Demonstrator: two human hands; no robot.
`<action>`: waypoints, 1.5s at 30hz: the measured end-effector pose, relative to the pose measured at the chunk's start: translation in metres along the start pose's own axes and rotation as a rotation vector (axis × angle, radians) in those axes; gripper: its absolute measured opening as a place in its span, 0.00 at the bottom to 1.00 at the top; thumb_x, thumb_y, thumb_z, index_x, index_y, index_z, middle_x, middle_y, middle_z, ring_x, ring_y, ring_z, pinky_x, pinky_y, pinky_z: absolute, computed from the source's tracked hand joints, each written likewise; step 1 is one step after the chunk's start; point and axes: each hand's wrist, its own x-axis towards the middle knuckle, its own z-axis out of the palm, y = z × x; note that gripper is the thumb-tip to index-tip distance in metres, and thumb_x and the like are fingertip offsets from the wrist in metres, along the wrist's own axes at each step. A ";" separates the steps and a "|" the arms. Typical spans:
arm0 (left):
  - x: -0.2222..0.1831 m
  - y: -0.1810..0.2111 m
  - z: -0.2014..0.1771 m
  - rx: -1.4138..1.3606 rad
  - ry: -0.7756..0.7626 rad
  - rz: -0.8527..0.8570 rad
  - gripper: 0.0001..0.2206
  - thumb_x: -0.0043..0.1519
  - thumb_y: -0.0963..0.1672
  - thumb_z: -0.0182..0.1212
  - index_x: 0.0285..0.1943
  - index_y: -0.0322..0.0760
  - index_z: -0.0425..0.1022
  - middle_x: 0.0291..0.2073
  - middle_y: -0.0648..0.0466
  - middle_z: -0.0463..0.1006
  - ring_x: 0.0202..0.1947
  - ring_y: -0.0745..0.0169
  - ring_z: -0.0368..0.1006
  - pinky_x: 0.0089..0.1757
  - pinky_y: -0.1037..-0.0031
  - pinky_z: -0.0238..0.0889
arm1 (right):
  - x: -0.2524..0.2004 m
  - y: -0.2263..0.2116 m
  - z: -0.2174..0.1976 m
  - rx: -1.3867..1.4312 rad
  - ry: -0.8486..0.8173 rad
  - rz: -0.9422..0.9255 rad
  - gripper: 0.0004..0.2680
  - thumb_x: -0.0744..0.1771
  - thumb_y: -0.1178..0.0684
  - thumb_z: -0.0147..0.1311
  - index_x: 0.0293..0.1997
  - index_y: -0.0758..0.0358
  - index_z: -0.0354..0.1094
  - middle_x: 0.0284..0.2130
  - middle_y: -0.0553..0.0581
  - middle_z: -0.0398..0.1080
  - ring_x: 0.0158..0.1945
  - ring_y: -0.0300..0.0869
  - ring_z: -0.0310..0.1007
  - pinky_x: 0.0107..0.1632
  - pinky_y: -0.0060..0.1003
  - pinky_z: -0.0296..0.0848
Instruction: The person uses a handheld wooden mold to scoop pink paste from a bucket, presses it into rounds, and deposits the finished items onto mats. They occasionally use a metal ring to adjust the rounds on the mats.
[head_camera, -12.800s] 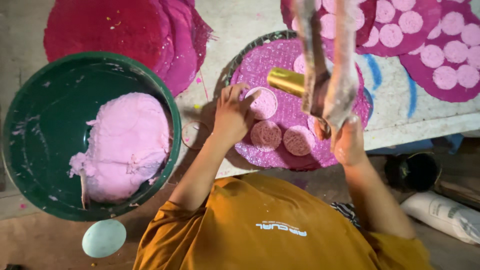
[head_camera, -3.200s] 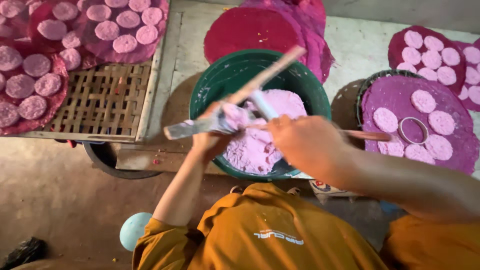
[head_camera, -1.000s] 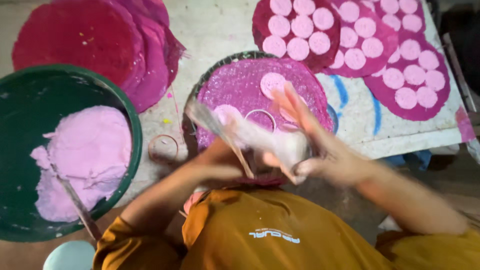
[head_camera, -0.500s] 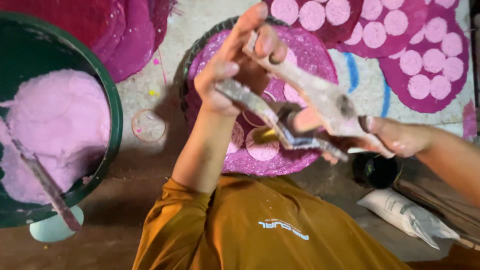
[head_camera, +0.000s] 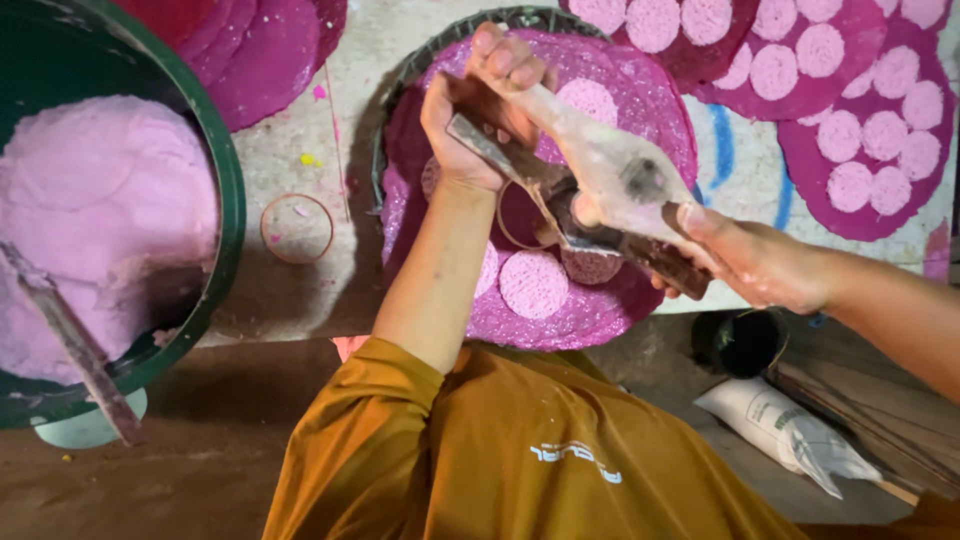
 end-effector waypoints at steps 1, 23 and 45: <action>-0.002 0.003 -0.004 -0.010 -0.016 0.001 0.17 0.63 0.53 0.61 0.53 0.45 0.64 0.43 0.59 0.67 0.46 0.65 0.68 0.57 0.67 0.61 | 0.004 -0.002 0.005 0.028 -0.012 -0.080 0.34 0.67 0.24 0.28 0.70 0.66 0.58 0.57 0.66 0.69 0.55 0.44 0.69 0.54 0.40 0.69; 0.018 0.004 -0.039 -0.047 -0.019 -0.050 0.12 0.66 0.52 0.51 0.45 0.45 0.65 0.37 0.58 0.68 0.43 0.63 0.67 0.51 0.70 0.64 | 0.010 -0.013 0.014 -0.335 0.373 -0.113 0.27 0.69 0.28 0.30 0.32 0.65 0.67 0.22 0.54 0.65 0.27 0.40 0.62 0.32 0.39 0.65; 0.021 0.016 -0.029 0.133 -0.044 -0.035 0.20 0.67 0.56 0.43 0.47 0.40 0.66 0.36 0.57 0.67 0.41 0.62 0.68 0.43 0.67 0.67 | 0.021 -0.013 0.025 -0.433 0.459 -0.131 0.30 0.69 0.28 0.27 0.25 0.66 0.69 0.16 0.57 0.67 0.22 0.42 0.65 0.28 0.41 0.64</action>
